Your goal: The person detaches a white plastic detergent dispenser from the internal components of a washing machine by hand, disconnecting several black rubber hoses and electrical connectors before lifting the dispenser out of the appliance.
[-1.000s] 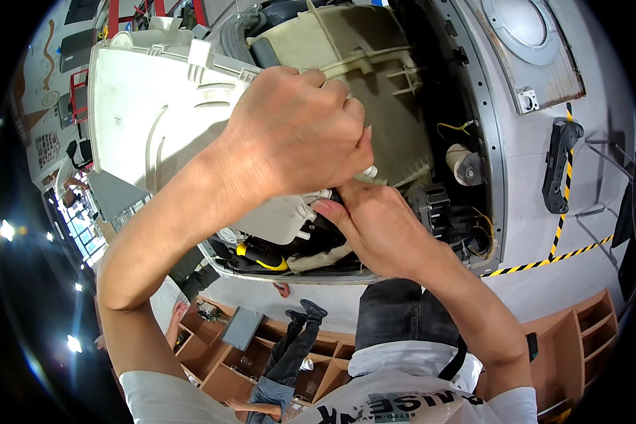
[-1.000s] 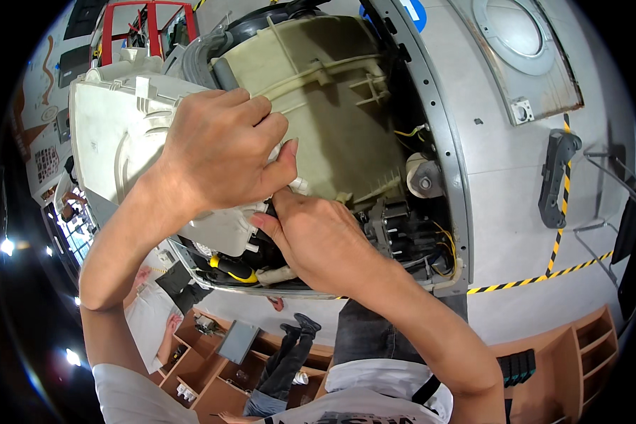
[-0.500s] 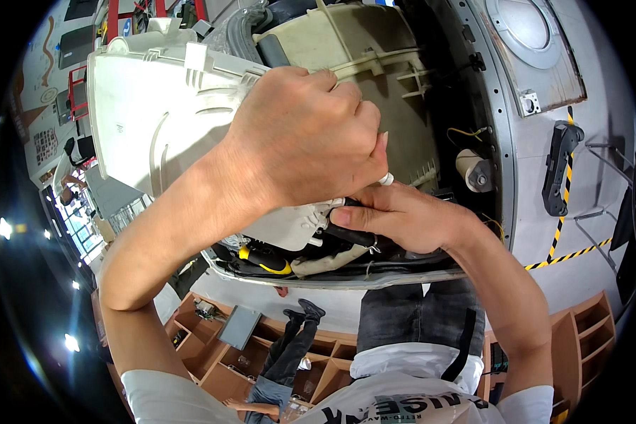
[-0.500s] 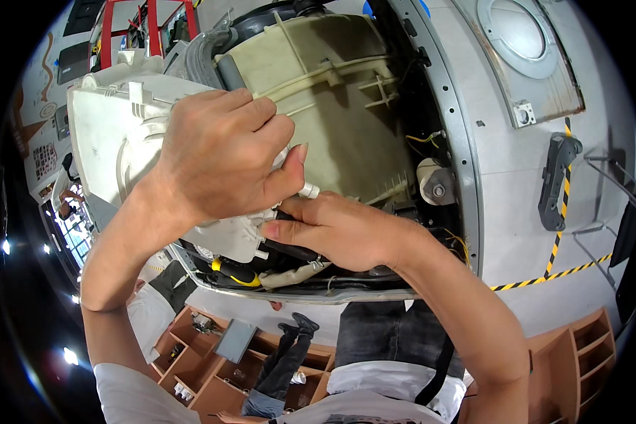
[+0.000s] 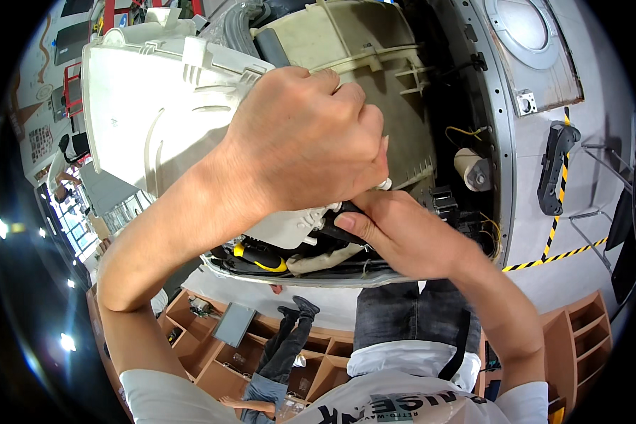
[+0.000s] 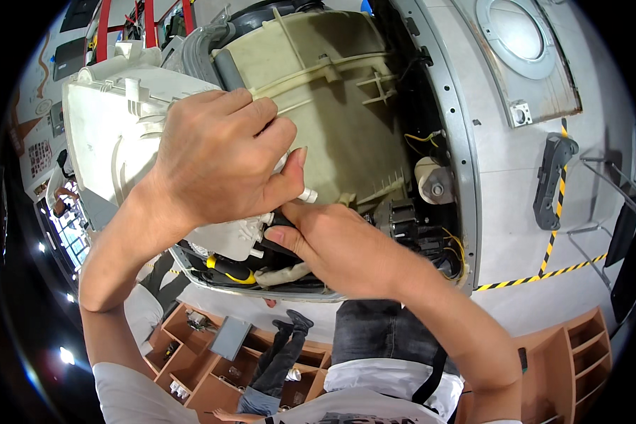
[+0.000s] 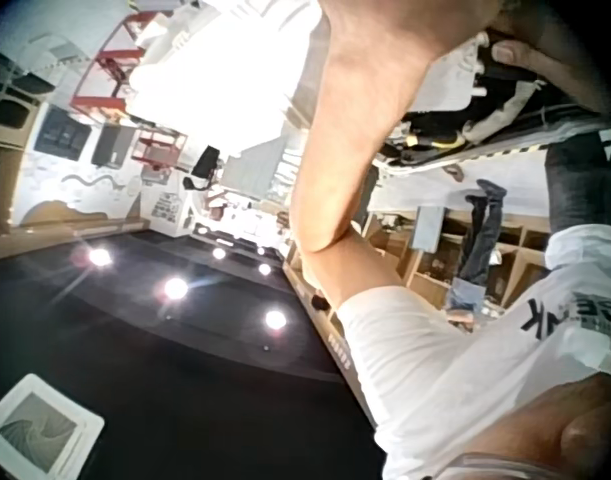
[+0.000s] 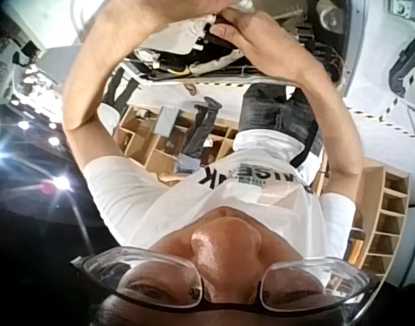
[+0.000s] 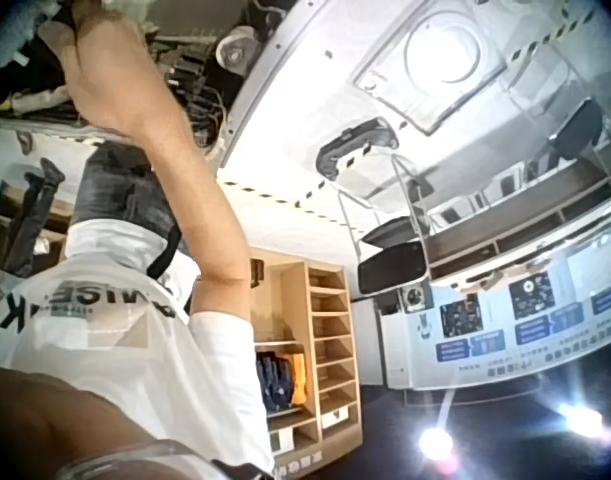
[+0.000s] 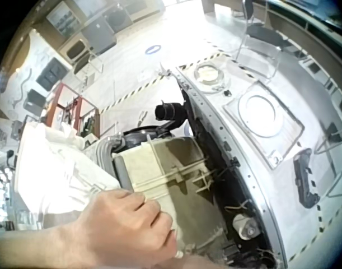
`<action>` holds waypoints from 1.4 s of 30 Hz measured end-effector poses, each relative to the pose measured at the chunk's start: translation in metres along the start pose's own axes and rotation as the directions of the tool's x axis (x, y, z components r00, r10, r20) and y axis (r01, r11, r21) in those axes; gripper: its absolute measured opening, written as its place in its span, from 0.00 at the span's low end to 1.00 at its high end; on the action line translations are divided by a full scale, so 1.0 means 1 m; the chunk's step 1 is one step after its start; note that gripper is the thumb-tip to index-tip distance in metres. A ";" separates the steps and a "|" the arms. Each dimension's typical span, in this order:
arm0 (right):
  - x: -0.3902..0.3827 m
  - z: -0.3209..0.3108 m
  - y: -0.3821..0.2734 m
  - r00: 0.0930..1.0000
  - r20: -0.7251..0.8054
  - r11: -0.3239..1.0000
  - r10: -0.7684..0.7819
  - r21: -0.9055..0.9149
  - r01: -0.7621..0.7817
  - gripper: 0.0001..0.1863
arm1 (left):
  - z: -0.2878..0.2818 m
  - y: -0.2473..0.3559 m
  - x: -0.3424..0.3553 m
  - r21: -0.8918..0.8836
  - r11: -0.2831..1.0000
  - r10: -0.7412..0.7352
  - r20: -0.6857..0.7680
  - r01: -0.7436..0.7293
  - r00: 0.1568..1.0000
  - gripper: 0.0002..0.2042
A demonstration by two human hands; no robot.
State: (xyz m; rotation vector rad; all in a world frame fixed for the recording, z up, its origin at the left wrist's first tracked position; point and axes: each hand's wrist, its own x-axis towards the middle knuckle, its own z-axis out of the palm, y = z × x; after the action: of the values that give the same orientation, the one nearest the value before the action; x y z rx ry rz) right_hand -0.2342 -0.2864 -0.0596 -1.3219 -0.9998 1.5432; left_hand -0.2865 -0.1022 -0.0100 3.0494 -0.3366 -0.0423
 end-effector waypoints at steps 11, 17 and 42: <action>-0.004 0.028 -0.015 0.924 -0.375 0.976 0.079 -0.160 -0.148 0.15 | 0.003 0.001 0.003 0.053 0.997 -0.058 0.029 0.056 0.998 0.12; -0.002 0.017 -0.012 0.949 -0.300 0.990 0.099 -0.064 -0.124 0.17 | 0.002 -0.003 0.004 0.048 0.999 -0.014 0.085 0.010 0.996 0.11; 0.011 -0.006 0.018 0.983 0.180 0.974 0.047 0.208 -0.085 0.26 | -0.005 -0.001 -0.007 0.004 1.000 0.008 -0.003 -0.008 1.000 0.11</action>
State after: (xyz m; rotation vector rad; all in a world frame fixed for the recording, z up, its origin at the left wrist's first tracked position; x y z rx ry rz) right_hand -0.2309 -0.2818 -0.0803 -1.0934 -0.8722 1.7883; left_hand -0.2928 -0.0997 -0.0051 3.0513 -0.3497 -0.0365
